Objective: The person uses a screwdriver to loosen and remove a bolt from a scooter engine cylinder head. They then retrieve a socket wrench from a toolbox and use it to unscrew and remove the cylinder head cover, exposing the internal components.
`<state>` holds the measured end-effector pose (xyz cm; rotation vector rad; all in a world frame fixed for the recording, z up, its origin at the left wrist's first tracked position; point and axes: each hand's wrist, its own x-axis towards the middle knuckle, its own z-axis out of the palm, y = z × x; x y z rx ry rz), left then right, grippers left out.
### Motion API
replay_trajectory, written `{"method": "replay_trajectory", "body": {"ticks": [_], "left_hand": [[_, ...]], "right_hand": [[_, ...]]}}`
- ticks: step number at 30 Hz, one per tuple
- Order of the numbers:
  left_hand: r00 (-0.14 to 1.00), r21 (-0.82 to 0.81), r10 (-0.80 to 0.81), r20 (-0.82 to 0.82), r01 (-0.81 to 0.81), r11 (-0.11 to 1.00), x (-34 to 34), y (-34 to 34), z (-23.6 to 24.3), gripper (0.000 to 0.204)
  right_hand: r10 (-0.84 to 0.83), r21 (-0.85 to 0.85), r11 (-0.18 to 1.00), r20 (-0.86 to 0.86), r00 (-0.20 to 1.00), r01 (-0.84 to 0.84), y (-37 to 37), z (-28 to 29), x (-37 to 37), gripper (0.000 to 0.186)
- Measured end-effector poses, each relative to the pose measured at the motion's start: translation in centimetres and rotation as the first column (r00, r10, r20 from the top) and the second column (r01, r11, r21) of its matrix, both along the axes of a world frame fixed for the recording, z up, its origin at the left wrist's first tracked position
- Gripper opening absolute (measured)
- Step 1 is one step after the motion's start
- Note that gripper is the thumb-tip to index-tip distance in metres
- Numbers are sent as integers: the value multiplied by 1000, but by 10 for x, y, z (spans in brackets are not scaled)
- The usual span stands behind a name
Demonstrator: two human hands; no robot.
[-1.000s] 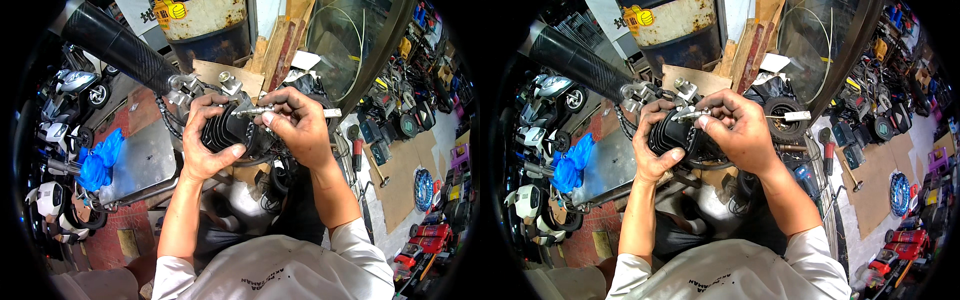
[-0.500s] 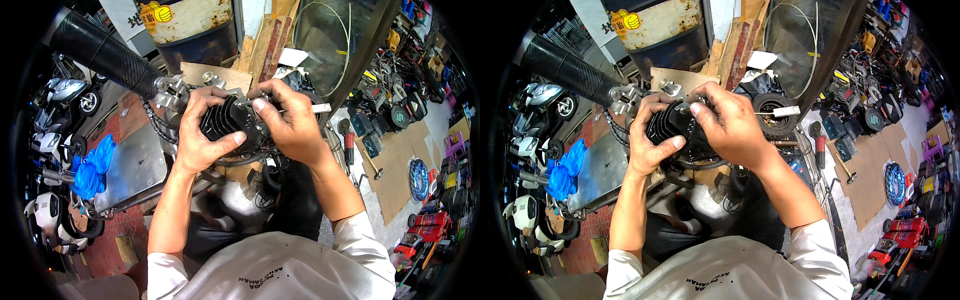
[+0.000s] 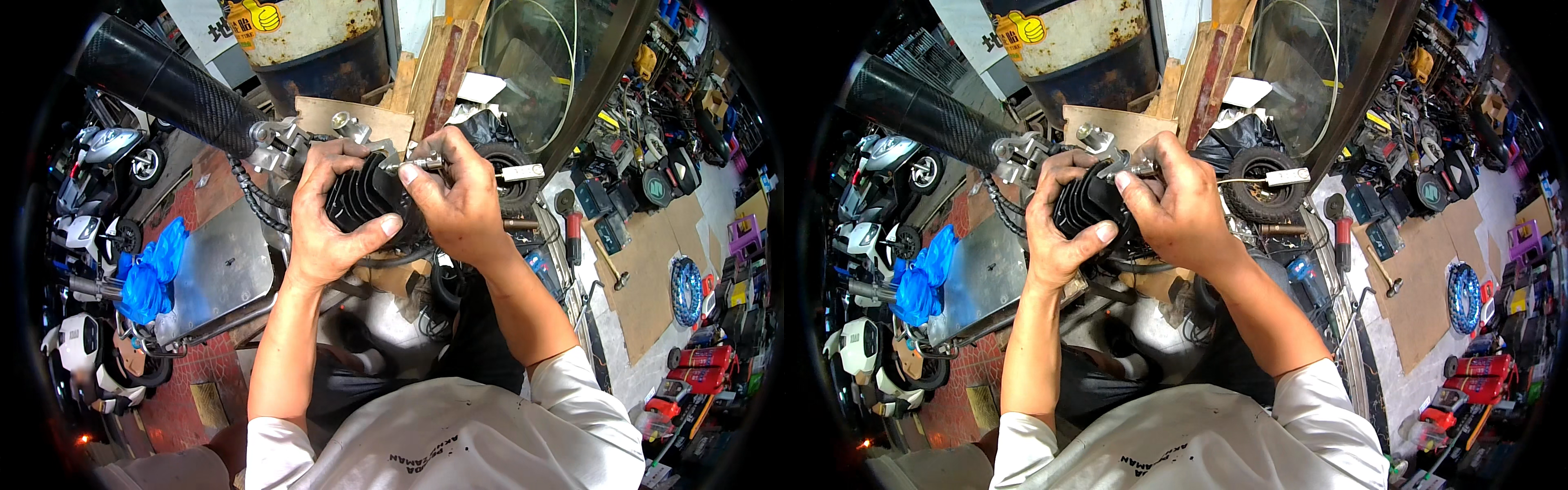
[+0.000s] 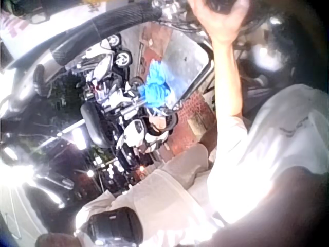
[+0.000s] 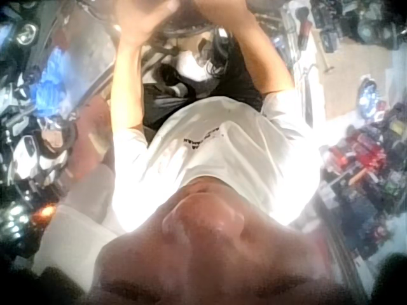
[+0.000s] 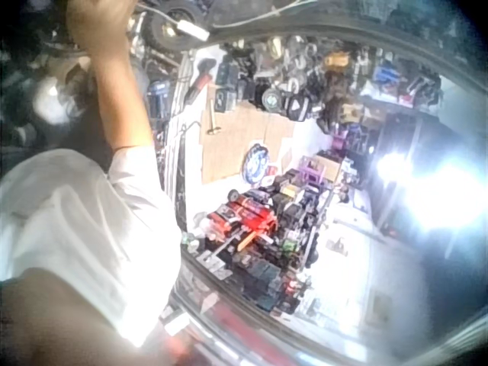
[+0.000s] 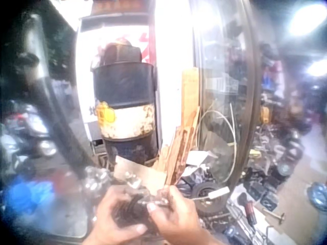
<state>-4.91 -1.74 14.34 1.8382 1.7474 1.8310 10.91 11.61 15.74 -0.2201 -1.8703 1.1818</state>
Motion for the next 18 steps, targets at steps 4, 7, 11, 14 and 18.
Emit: {"method": "replay_trajectory", "body": {"ticks": [4, 7, 11, 14, 18], "left_hand": [[999, 13, -20, 28, 20, 1000, 0, -1, 0, 66], [999, 23, -24, 45, 23, 999, -1, -1, -1, 66], [997, 15, -46, 67, 45, 999, -3, -3, -2, 67], [1000, 0, -20, 3, 20, 1000, -4, -3, -2, 66], [1000, 20, -5, -13, 5, 1000, -4, -2, -3, 65]], "right_hand": [[65, -114, 991, -76, 995, -73, -2, -5, -1, 20], [71, -114, 989, -155, 985, -89, -3, -11, -6, 21], [100, -210, 971, -93, 991, -118, -1, -8, -2, 21], [43, -135, 990, -46, 998, -49, 2, -9, -5, 23], [-79, 125, 988, -72, 994, 88, 3, -6, -5, 26]]}}
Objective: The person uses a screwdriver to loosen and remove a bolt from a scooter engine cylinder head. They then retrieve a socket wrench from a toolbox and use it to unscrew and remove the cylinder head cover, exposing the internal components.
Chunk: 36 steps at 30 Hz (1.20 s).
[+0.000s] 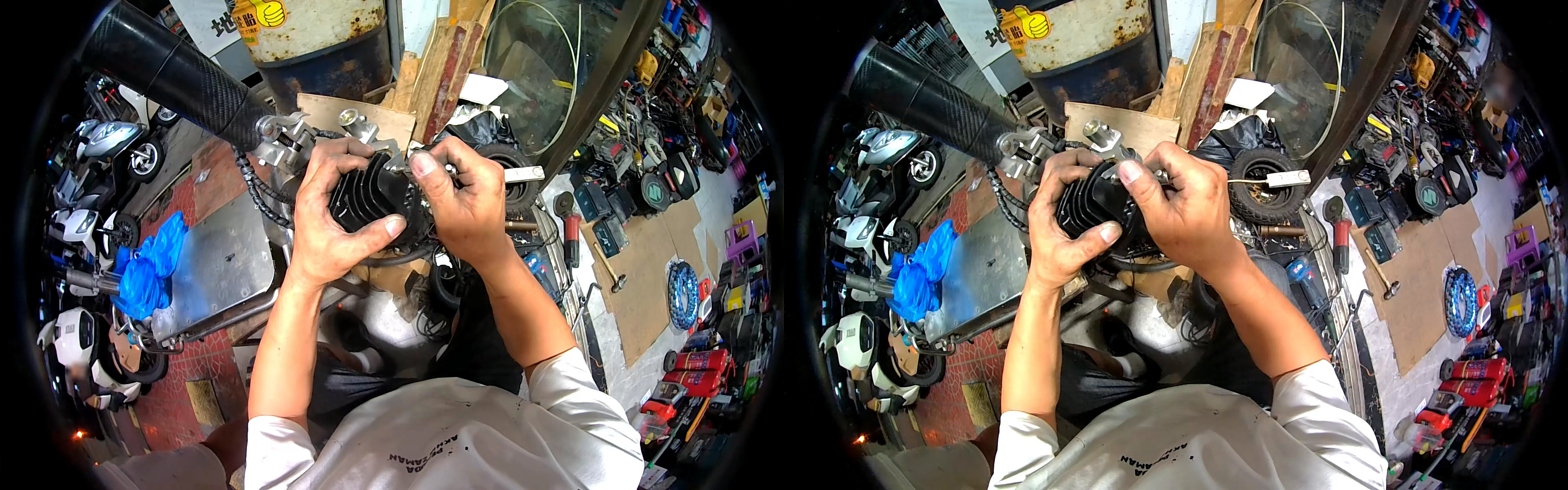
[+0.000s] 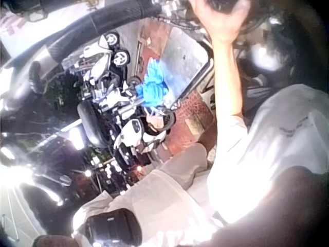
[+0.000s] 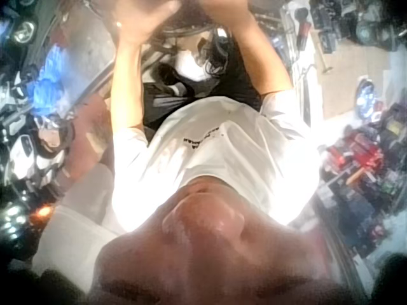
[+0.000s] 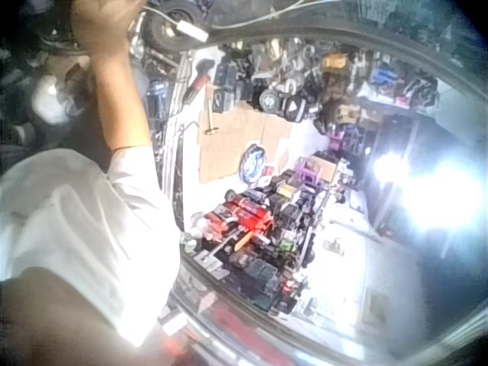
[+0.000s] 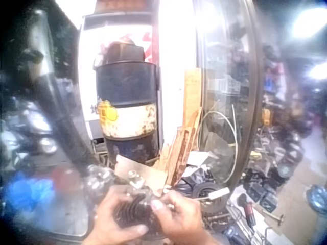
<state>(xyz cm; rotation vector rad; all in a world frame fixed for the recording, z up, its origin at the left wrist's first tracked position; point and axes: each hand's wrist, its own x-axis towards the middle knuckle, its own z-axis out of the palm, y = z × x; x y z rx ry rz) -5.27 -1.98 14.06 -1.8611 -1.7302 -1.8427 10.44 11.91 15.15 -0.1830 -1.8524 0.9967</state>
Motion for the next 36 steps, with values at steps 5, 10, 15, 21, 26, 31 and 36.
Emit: {"method": "replay_trajectory", "body": {"ticks": [5, 10, 15, 21, 26, 31, 36], "left_hand": [[1000, 14, -8, -1, 8, 1000, 1, 1, 0, 65], [1000, 8, 6, -5, -6, 1000, 1, 1, -1, 66], [998, 34, 34, -49, -32, 999, 3, 1, -2, 66], [982, 65, 126, -140, -118, 991, 13, 1, -1, 66], [948, 83, 210, -240, -196, 977, 28, 5, 6, 71], [946, 102, 213, -243, -193, 976, 33, 9, 1, 74], [947, 87, 214, -241, -199, 976, 34, 7, 0, 75]], "right_hand": [[23, -13, 1000, -35, 999, -23, 4, -2, -2, 23], [88, -98, 991, -38, 995, -91, -7, 11, 1, 19], [15, -86, 996, -95, 995, -24, -13, 5, -8, 10], [-6, -117, 993, -86, 996, -4, -12, -10, -9, 9], [5, -285, 957, -176, 984, -56, -18, -16, -10, 13], [108, -479, 856, -201, 974, -194, -12, -23, -2, 15], [174, -512, 825, -168, 970, -237, -6, -24, 4, 16]]}}
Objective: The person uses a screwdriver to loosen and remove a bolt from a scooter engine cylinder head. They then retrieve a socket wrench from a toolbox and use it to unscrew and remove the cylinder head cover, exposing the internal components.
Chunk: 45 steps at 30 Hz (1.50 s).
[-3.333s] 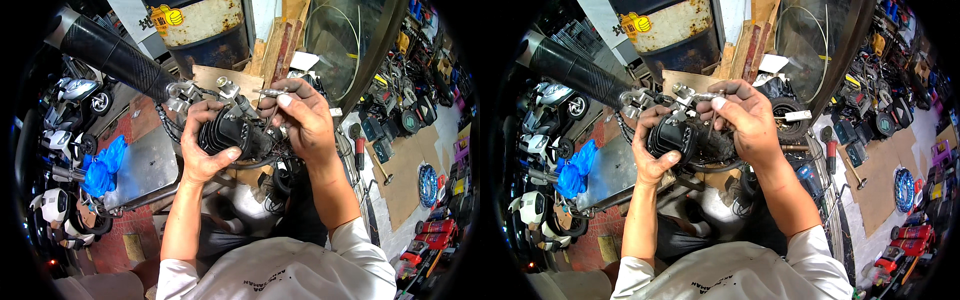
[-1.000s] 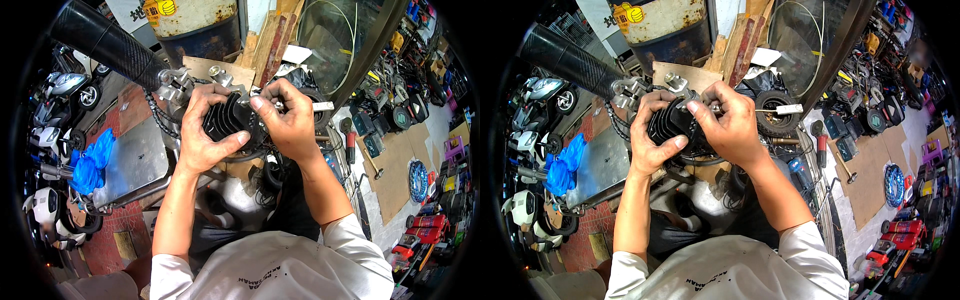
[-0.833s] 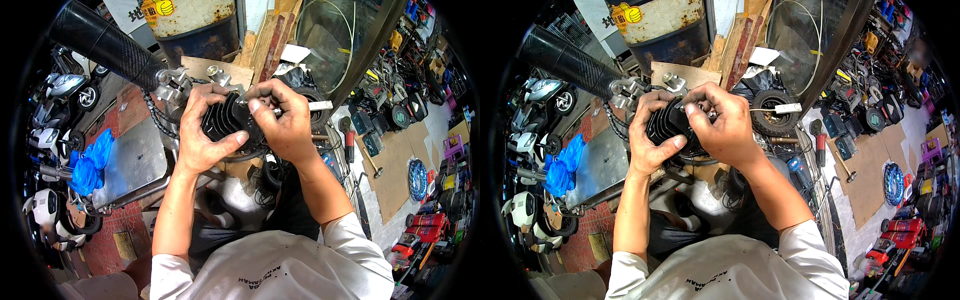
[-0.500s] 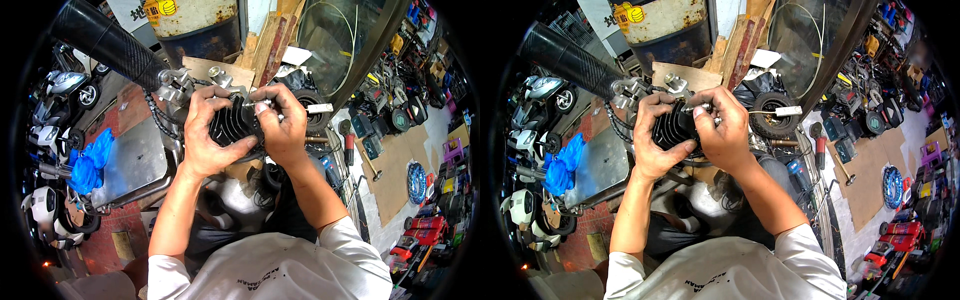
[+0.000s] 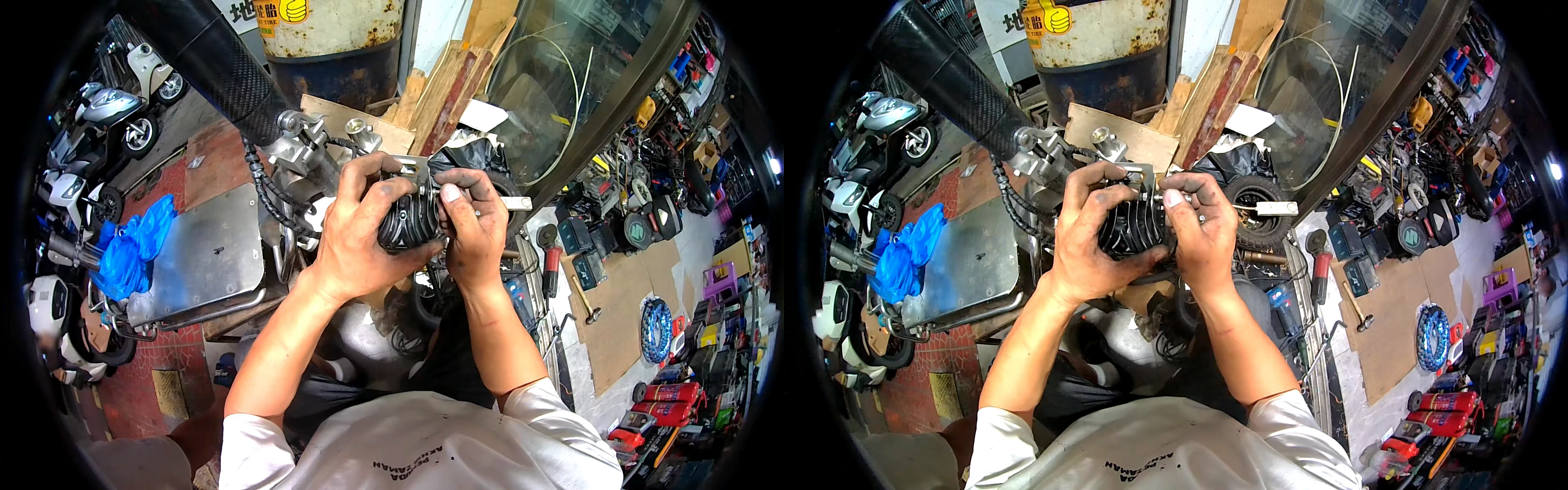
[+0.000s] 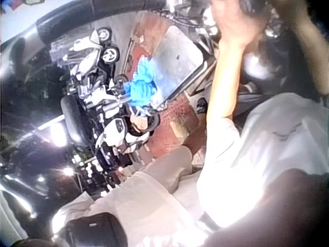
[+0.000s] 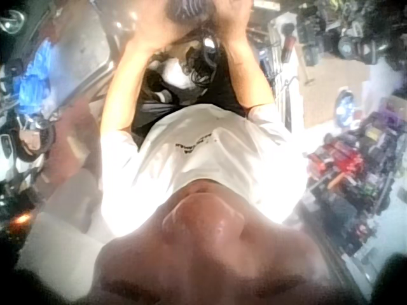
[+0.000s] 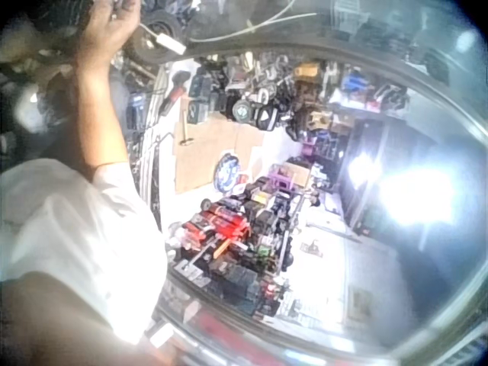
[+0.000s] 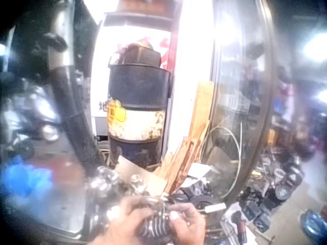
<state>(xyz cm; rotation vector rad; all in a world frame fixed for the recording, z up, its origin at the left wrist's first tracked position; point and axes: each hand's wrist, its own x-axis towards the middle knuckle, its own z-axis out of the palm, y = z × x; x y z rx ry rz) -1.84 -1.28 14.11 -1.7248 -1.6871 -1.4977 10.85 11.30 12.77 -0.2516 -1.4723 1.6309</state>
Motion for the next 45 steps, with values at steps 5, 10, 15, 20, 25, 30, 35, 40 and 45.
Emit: {"method": "replay_trajectory", "body": {"ticks": [5, 10, 15, 20, 25, 30, 35, 40, 45], "left_hand": [[1000, -30, -3, 17, 4, 1000, -2, 0, 3, 79], [986, -88, -20, 168, 35, 995, -2, 0, 16, 91], [975, -201, -54, 214, 98, 975, -17, -2, 33, 88], [997, -357, -67, 26, 72, 931, -26, -6, 55, 81], [998, -377, -28, -60, 3, 926, -14, -3, 64, 75], [994, -430, -9, -113, -40, 902, -5, 8, 64, 77], [989, -471, 36, -142, -100, 876, 1, 17, 66, 80], [951, -391, 44, -306, -167, 905, -2, 33, 53, 77], [967, -469, 93, -238, -199, 861, 5, 45, 49, 79]], "right_hand": [[33, -71, 997, -13, 999, -34, 3, -6, -2, 15], [127, -220, 965, -96, 987, -145, 6, -13, -5, 15], [46, -212, 975, -92, 995, -65, -5, -19, -10, 16], [-51, -122, 992, -43, 998, 45, -16, -31, -15, 20], [51, -359, 926, -195, 979, -119, -25, -42, -15, 27], [70, -538, 811, -303, 950, -231, -20, -44, -18, 17], [68, -657, 656, -441, 895, -373, -17, -43, -27, 11], [-33, -657, 656, -517, 856, -372, -4, -44, -58, 17], [-122, -716, 577, -551, 825, -393, 0, -44, -63, 16]]}}
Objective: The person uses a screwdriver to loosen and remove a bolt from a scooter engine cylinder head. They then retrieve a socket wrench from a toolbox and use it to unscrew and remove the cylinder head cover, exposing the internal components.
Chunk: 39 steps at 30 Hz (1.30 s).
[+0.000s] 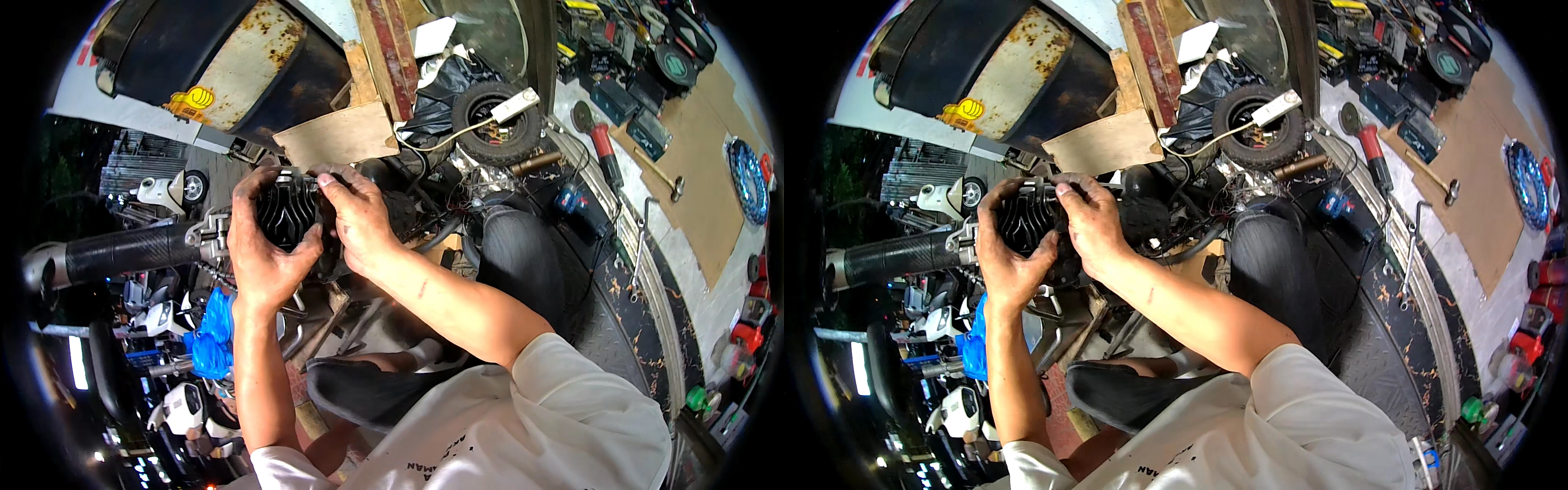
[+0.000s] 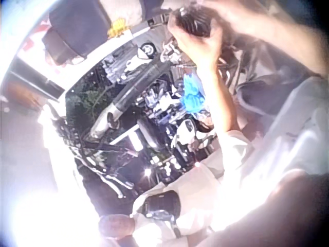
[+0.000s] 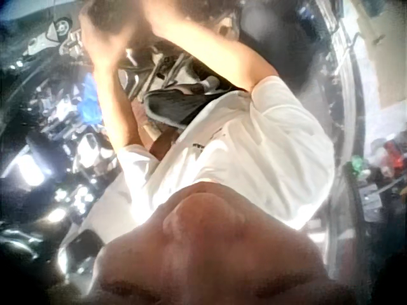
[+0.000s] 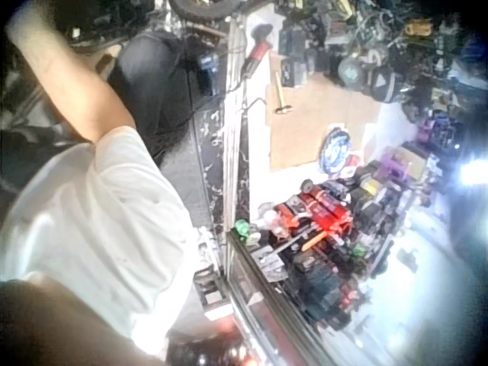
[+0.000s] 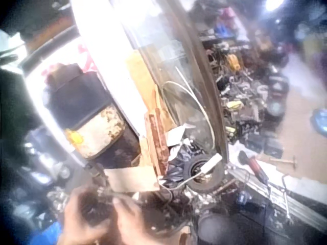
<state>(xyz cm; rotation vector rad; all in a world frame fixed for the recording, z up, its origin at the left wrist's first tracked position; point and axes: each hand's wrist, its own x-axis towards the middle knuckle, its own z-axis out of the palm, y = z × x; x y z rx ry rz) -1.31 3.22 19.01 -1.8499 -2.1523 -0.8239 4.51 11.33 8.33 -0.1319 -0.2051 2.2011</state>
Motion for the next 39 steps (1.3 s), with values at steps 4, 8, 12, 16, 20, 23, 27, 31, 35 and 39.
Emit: {"method": "replay_trajectory", "body": {"ticks": [4, 8, 12, 16, 20, 23, 27, 31, 35, 39], "left_hand": [[995, -51, -11, -96, 6, 999, 3, 6, -6, 78], [994, -43, 17, -107, -22, 999, 7, 10, -17, 79], [999, -1, 12, -46, -12, 1000, 0, 11, -29, 78], [999, 29, -19, 43, 18, 999, -5, 6, -33, 81], [995, 55, -61, 81, 57, 997, -9, 2, -36, 84], [991, 73, -79, 105, 72, 995, -7, 0, -39, 84], [986, 64, -122, 111, 115, 991, -12, -4, -42, 85], [981, 117, -134, 141, 118, 986, -14, -6, -44, 85], [978, 120, -157, 140, 141, 983, -13, -9, -45, 84], [979, 118, -153, 133, 138, 983, -15, -11, -45, 84]], "right_hand": [[243, -74, 969, 93, 966, -237, 10, -11, 19, 18], [44, -77, 996, -47, 998, -47, 3, -17, 0, 25], [0, -32, 999, -37, 999, -1, 3, -22, -6, 21], [16, -141, 990, -90, 996, -29, -1, -11, 1, 20], [152, -107, 982, -54, 987, -157, 8, -26, 11, 22], [186, 19, 982, 56, 981, -187, 12, -37, 13, 18], [334, 90, 939, 4, 943, -333, 17, -43, 18, 16], [240, 255, 930, 124, 963, -265, 21, -33, 18, 21], [-247, 658, 752, 336, 909, -39, 27, -27, 33, 27], [-277, 719, 694, 306, 911, -31, 29, -31, 35, 20]]}}
